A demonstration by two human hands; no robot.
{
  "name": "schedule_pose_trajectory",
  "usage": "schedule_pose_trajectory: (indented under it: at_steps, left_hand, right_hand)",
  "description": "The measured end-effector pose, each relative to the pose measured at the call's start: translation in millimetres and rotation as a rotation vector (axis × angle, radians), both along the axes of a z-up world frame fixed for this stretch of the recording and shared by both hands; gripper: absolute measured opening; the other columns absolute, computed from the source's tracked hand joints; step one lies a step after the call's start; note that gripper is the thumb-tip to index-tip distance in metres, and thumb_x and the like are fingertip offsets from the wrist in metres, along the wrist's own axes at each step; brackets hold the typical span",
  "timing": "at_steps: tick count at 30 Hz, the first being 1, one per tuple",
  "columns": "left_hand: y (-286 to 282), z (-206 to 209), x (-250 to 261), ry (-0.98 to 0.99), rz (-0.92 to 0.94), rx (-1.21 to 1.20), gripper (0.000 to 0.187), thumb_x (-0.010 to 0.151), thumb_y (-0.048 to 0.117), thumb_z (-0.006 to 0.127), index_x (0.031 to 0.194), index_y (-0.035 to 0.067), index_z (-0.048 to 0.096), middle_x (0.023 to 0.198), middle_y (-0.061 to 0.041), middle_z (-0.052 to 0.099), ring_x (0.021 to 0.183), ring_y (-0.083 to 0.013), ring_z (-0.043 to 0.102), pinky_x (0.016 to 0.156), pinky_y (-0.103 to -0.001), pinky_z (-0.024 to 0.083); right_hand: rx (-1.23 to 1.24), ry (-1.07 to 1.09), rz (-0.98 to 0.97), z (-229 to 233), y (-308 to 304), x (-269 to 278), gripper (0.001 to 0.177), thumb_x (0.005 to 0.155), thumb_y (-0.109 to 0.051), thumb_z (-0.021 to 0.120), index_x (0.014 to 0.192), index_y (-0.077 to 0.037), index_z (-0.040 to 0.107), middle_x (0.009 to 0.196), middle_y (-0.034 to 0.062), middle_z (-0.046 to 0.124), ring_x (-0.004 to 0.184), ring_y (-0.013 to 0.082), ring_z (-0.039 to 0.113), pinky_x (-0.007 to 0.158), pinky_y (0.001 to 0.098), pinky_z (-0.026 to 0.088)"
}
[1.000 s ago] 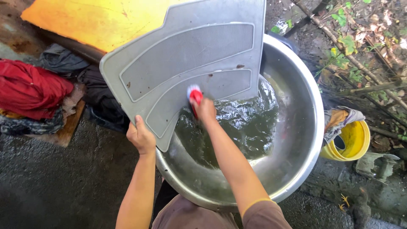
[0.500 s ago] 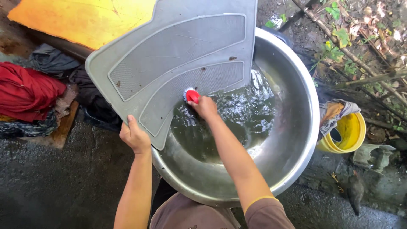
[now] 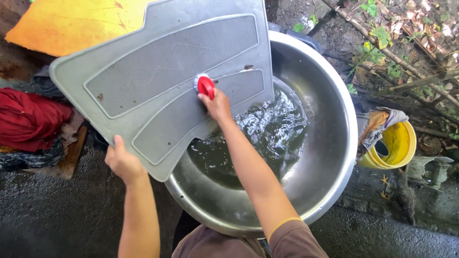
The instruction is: The person is scrubbing and washing car mats in a large metal basin with water and detergent.
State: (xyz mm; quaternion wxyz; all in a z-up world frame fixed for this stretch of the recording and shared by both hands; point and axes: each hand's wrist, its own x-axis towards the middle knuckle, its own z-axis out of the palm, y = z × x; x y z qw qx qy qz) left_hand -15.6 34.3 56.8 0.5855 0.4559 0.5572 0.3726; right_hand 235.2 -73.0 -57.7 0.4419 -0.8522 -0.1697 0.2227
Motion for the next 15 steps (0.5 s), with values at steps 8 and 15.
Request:
schedule_pose_trajectory:
  at_steps: [8, 15]
  left_hand:
    - [65, -7, -10, 0.159, -0.182, 0.123, 0.041, 0.104, 0.024, 0.054, 0.115, -0.014, 0.063, 0.11, -0.025, 0.067, 0.1, -0.0289, 0.067, 0.093, -0.041, 0.054]
    - [184, 5, 23, 0.485, -0.499, 0.215, 0.034, 0.103, 0.026, 0.069, 0.112, -0.007, 0.072, 0.093, -0.013, 0.069, 0.078, -0.0164, 0.058, 0.068, -0.037, 0.046]
  right_hand:
    - [-0.207, -0.074, 0.178, -46, -80, -26, 0.041, 0.086, -0.041, 0.082, 0.101, -0.004, 0.074, 0.079, 0.0179, 0.073, 0.071, 0.0319, 0.07, 0.065, 0.043, 0.055]
    - [-0.208, 0.286, 0.117, 5, -88, -35, 0.036, 0.084, -0.034, 0.077, 0.11, -0.009, 0.071, 0.072, 0.009, 0.073, 0.056, 0.0199, 0.068, 0.057, 0.0378, 0.055]
